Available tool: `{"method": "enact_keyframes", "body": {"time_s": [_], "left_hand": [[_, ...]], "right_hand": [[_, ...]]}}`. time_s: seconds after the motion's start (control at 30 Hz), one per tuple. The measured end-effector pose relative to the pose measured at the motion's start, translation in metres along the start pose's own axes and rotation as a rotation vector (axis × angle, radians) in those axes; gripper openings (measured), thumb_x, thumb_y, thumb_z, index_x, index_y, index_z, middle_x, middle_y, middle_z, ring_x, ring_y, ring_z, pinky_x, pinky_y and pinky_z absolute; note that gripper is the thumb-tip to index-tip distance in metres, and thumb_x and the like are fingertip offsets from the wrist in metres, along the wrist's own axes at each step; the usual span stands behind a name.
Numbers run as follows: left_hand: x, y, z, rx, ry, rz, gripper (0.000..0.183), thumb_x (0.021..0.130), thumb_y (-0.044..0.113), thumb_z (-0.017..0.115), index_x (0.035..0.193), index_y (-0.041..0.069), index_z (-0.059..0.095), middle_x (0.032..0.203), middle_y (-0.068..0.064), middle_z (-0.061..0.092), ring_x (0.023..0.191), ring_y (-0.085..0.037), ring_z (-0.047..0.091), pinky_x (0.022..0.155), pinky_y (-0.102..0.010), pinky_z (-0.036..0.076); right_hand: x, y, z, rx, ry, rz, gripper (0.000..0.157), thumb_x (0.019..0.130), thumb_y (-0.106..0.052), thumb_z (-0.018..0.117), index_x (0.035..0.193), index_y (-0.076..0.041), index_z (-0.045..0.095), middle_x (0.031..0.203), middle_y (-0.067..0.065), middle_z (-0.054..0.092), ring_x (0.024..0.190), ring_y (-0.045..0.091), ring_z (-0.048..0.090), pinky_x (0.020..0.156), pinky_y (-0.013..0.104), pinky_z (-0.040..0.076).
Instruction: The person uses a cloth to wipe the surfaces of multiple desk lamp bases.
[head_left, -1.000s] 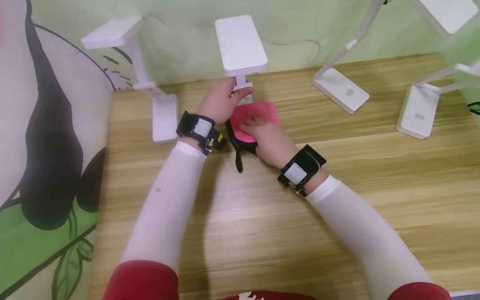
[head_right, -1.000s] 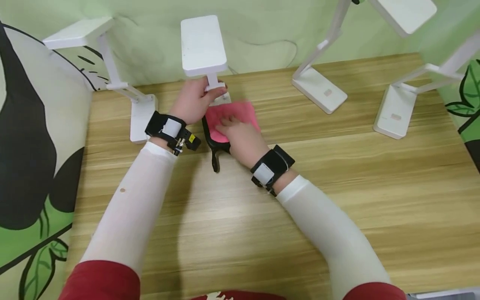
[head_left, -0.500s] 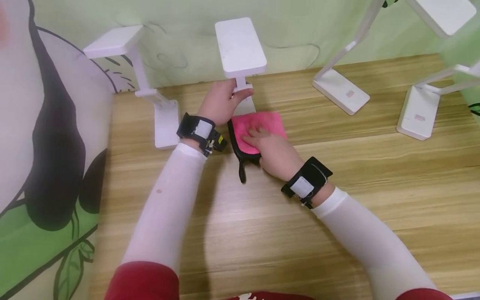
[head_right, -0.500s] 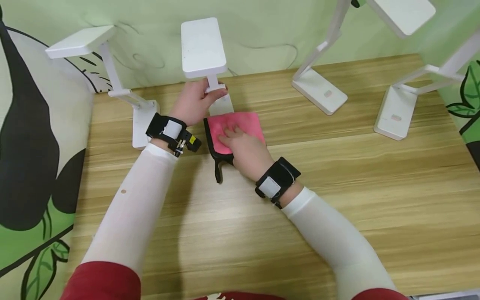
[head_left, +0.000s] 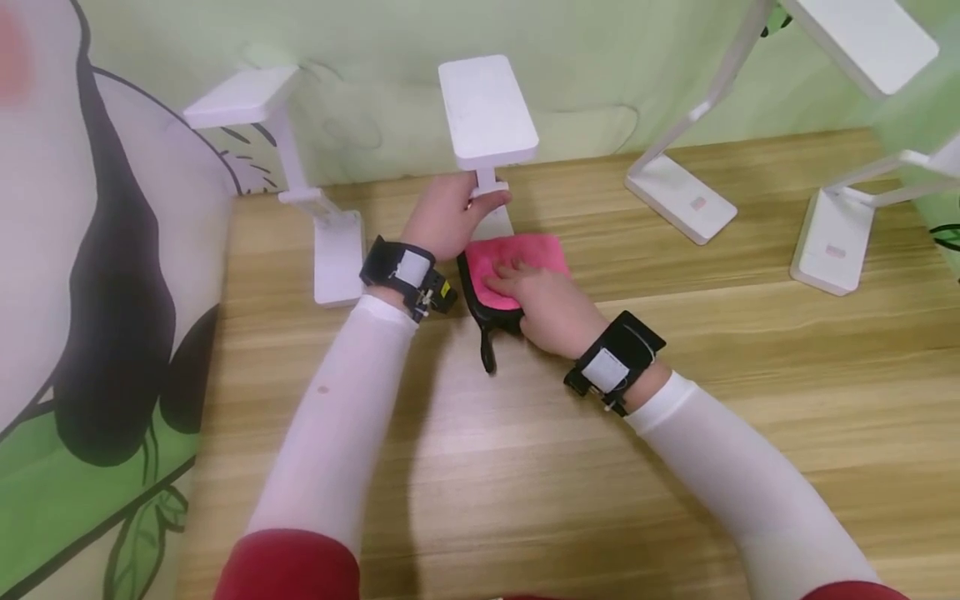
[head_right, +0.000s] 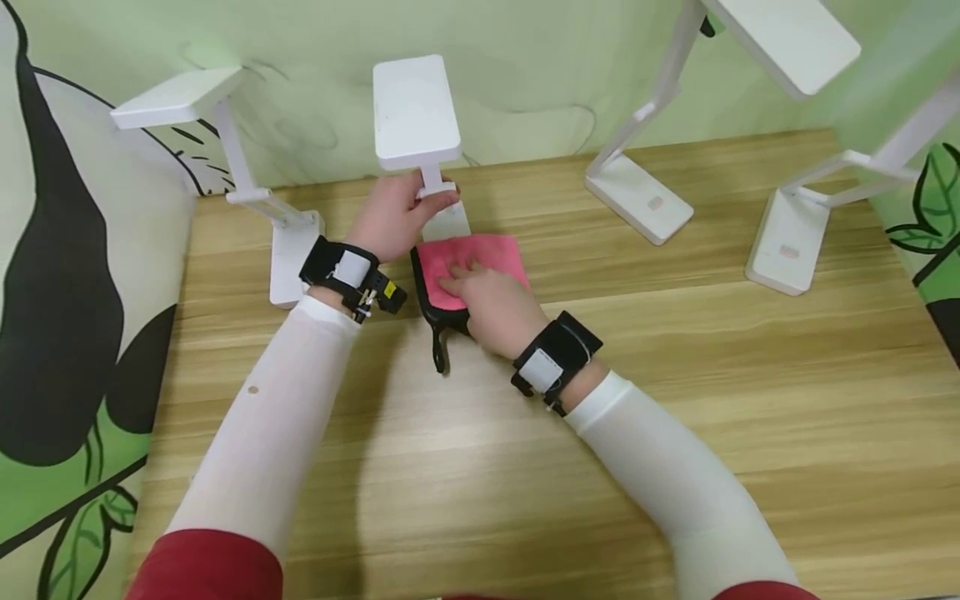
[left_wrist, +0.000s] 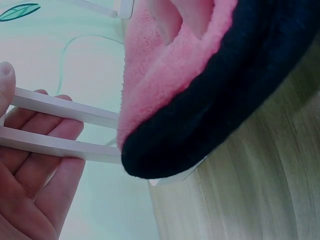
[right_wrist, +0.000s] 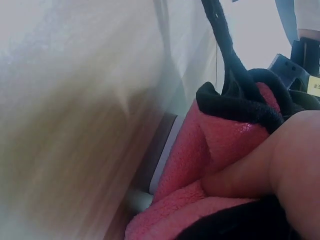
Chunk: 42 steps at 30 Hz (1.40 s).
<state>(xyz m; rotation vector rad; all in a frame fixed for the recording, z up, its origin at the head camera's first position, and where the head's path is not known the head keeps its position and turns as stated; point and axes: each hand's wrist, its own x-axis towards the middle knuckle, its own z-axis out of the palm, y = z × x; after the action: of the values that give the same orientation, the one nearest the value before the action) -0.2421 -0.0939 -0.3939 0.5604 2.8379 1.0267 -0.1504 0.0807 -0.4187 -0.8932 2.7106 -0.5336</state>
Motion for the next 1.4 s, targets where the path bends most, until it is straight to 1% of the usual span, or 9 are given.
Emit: {"method": "enact_keyframes", "body": {"time_s": [0.2, 0.3, 0.43, 0.53, 0.63, 0.83, 1.03, 1.17, 1.4], "left_hand": [[0.000, 0.002, 0.001, -0.010, 0.003, 0.011, 0.036, 0.099, 0.041, 0.058, 0.125, 0.016, 0.059, 0.094, -0.002, 0.063, 0.081, -0.016, 0.053, 0.073, -0.029, 0.045], [0.000, 0.002, 0.001, -0.022, 0.000, 0.005, 0.034, 0.099, 0.041, 0.059, 0.122, 0.015, 0.061, 0.091, -0.003, 0.062, 0.079, -0.017, 0.053, 0.071, -0.029, 0.044], [0.000, 0.001, 0.000, -0.035, -0.001, 0.002, 0.029, 0.100, 0.040, 0.058, 0.115, 0.015, 0.063, 0.095, 0.000, 0.065, 0.084, -0.014, 0.055, 0.075, -0.029, 0.045], [0.002, 0.000, 0.000, -0.030, -0.001, 0.004, 0.029, 0.101, 0.040, 0.056, 0.112, 0.014, 0.064, 0.097, 0.001, 0.065, 0.086, -0.013, 0.056, 0.077, -0.030, 0.046], [0.003, 0.000, -0.001, -0.034, -0.009, -0.005, 0.031, 0.101, 0.041, 0.055, 0.111, 0.014, 0.064, 0.097, -0.001, 0.065, 0.086, -0.014, 0.056, 0.078, -0.030, 0.046], [0.004, 0.001, -0.003, -0.019, 0.008, 0.011, 0.030, 0.101, 0.041, 0.057, 0.112, 0.014, 0.065, 0.092, -0.002, 0.062, 0.082, -0.016, 0.053, 0.072, -0.029, 0.042], [0.005, 0.000, -0.002, -0.023, 0.017, 0.029, 0.031, 0.100, 0.040, 0.058, 0.113, 0.013, 0.065, 0.092, -0.001, 0.065, 0.080, -0.016, 0.053, 0.070, -0.029, 0.043], [0.006, 0.000, -0.002, -0.053, -0.001, 0.007, 0.032, 0.099, 0.041, 0.059, 0.115, 0.013, 0.064, 0.099, -0.002, 0.069, 0.082, -0.013, 0.057, 0.072, -0.029, 0.045], [0.005, 0.000, -0.001, -0.040, -0.008, -0.002, 0.036, 0.099, 0.043, 0.058, 0.121, 0.015, 0.061, 0.092, -0.003, 0.062, 0.080, -0.016, 0.053, 0.071, -0.029, 0.043]], "right_hand": [[0.007, 0.002, -0.003, -0.014, 0.003, -0.015, 0.063, 0.085, 0.010, 0.057, 0.143, -0.011, 0.051, 0.147, 0.014, 0.047, 0.136, 0.029, 0.038, 0.110, 0.044, 0.038], [0.020, 0.004, -0.005, -0.046, 0.009, -0.053, 0.060, 0.085, 0.010, 0.058, 0.142, -0.010, 0.053, 0.145, 0.014, 0.049, 0.133, 0.028, 0.041, 0.109, 0.043, 0.038], [0.044, 0.008, -0.010, -0.116, 0.047, -0.104, 0.057, 0.086, 0.010, 0.058, 0.139, -0.009, 0.056, 0.144, 0.012, 0.051, 0.130, 0.027, 0.045, 0.108, 0.041, 0.040], [0.058, 0.011, -0.013, -0.141, 0.084, -0.096, 0.057, 0.085, 0.010, 0.058, 0.138, -0.010, 0.057, 0.144, 0.010, 0.051, 0.130, 0.026, 0.044, 0.109, 0.039, 0.038], [0.063, 0.012, -0.012, -0.150, 0.099, -0.075, 0.057, 0.086, 0.009, 0.057, 0.140, -0.010, 0.055, 0.146, 0.011, 0.049, 0.132, 0.026, 0.043, 0.109, 0.039, 0.038], [0.054, 0.012, -0.008, -0.112, 0.135, -0.089, 0.049, 0.096, 0.001, 0.055, 0.144, -0.010, 0.051, 0.148, 0.012, 0.046, 0.131, 0.029, 0.044, 0.104, 0.041, 0.044], [0.042, 0.010, -0.009, -0.113, 0.088, -0.070, 0.053, 0.092, 0.003, 0.058, 0.144, -0.010, 0.051, 0.147, 0.015, 0.046, 0.132, 0.032, 0.042, 0.103, 0.044, 0.044], [0.034, 0.007, -0.010, -0.131, 0.065, -0.057, 0.054, 0.090, 0.004, 0.059, 0.142, -0.011, 0.053, 0.146, 0.016, 0.048, 0.133, 0.032, 0.040, 0.104, 0.045, 0.044], [0.017, 0.001, -0.007, -0.148, 0.014, -0.029, 0.055, 0.092, -0.004, 0.062, 0.145, -0.014, 0.050, 0.147, 0.015, 0.047, 0.136, 0.031, 0.037, 0.105, 0.045, 0.043]]}}
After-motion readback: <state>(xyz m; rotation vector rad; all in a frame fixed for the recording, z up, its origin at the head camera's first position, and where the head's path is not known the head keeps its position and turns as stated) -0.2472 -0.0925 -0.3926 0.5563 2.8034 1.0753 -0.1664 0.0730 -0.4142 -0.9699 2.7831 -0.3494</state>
